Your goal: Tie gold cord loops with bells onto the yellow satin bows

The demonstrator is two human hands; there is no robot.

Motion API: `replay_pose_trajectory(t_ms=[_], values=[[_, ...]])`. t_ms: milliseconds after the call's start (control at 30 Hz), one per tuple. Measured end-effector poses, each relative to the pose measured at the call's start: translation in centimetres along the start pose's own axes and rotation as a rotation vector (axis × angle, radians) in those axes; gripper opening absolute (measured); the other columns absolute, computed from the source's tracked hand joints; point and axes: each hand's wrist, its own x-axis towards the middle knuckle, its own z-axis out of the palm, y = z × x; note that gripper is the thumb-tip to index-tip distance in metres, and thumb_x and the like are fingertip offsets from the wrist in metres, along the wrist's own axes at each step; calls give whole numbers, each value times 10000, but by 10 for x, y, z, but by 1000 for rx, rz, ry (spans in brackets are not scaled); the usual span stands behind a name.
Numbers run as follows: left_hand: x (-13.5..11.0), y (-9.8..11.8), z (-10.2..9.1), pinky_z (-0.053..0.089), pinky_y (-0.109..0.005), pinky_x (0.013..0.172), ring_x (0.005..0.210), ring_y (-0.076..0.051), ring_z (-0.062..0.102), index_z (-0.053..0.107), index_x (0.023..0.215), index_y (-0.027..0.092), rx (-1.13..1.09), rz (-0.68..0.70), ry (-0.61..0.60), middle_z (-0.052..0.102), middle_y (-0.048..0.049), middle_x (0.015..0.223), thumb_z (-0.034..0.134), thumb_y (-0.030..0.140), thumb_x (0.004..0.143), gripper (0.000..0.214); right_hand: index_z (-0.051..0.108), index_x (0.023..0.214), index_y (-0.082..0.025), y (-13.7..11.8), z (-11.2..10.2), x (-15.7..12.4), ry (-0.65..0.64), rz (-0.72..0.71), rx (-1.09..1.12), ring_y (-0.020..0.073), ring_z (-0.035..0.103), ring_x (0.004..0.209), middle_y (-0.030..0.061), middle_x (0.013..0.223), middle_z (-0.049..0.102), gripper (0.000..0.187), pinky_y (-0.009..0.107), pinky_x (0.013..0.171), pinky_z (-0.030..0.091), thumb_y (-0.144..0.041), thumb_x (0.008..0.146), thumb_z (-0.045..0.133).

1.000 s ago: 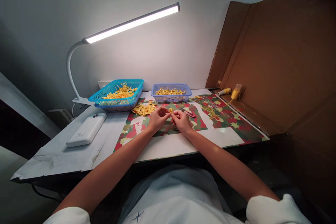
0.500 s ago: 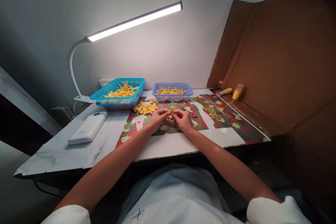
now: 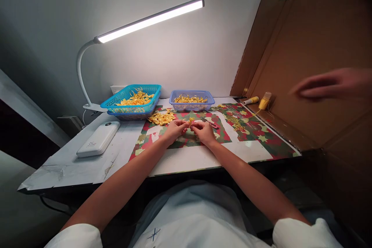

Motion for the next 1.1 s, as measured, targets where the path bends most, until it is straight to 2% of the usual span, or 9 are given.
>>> replay_pose_trajectory(t_ms=[167, 333, 500, 600, 733, 867, 967, 1100], values=[[1, 1, -1, 338, -208, 450, 441, -75, 442, 617, 628, 149, 23, -16, 90, 521, 33, 491, 716, 395, 563, 274, 664, 745, -194, -7, -6, -1, 84, -68, -176, 173, 593, 677, 47, 797, 704, 163, 314, 661, 482, -354, 717, 650], [0, 3, -2, 341, -210, 457, 428, -73, 432, 602, 601, 152, 30, -34, 71, 515, 36, 472, 707, 379, 575, 251, 647, 880, -183, -6, -5, 0, 54, -137, -203, 196, 607, 801, 57, 856, 685, 248, 326, 738, 466, -333, 686, 687], [-4, 6, 0, 338, -207, 460, 441, -72, 428, 585, 557, 151, 114, -22, 56, 527, 29, 477, 718, 384, 563, 268, 609, 673, -193, -4, -2, 2, 10, -155, -231, 187, 594, 765, 51, 791, 678, 110, 320, 728, 443, -281, 738, 605], [-5, 7, 1, 340, -205, 459, 438, -73, 427, 582, 542, 151, 110, -27, 52, 527, 30, 467, 717, 369, 551, 257, 576, 628, -197, -5, -3, 3, -10, -99, -200, 166, 562, 683, 29, 731, 656, 140, 299, 667, 430, -283, 737, 571], [-5, 9, 1, 330, -205, 448, 429, -74, 422, 588, 541, 154, 109, -53, 86, 519, 35, 454, 697, 335, 550, 211, 531, 633, -205, -9, -6, 4, -24, 55, -1, 148, 535, 631, 1, 678, 612, 175, 260, 568, 408, -354, 724, 539], [-6, 10, 1, 326, -207, 439, 422, -73, 408, 572, 516, 161, 118, -64, 90, 504, 39, 445, 681, 316, 558, 194, 501, 632, -208, -11, -10, 7, 6, 150, 160, 147, 558, 675, 6, 706, 637, 171, 257, 598, 433, -355, 719, 500], [-6, 10, 0, 331, -207, 439, 416, -69, 403, 559, 499, 160, 117, -50, 63, 496, 41, 442, 693, 318, 560, 216, 507, 677, -210, -12, -9, 5, 32, 156, 156, 155, 574, 686, 18, 737, 656, 192, 268, 605, 452, -396, 715, 535], [-3, 6, -1, 353, -201, 448, 424, -69, 426, 594, 523, 146, 111, -30, 44, 513, 32, 454, 704, 336, 558, 222, 573, 793, -198, -11, -4, 1, -46, 44, -17, 166, 594, 705, 32, 780, 670, 293, 280, 632, 466, -415, 630, 685]])
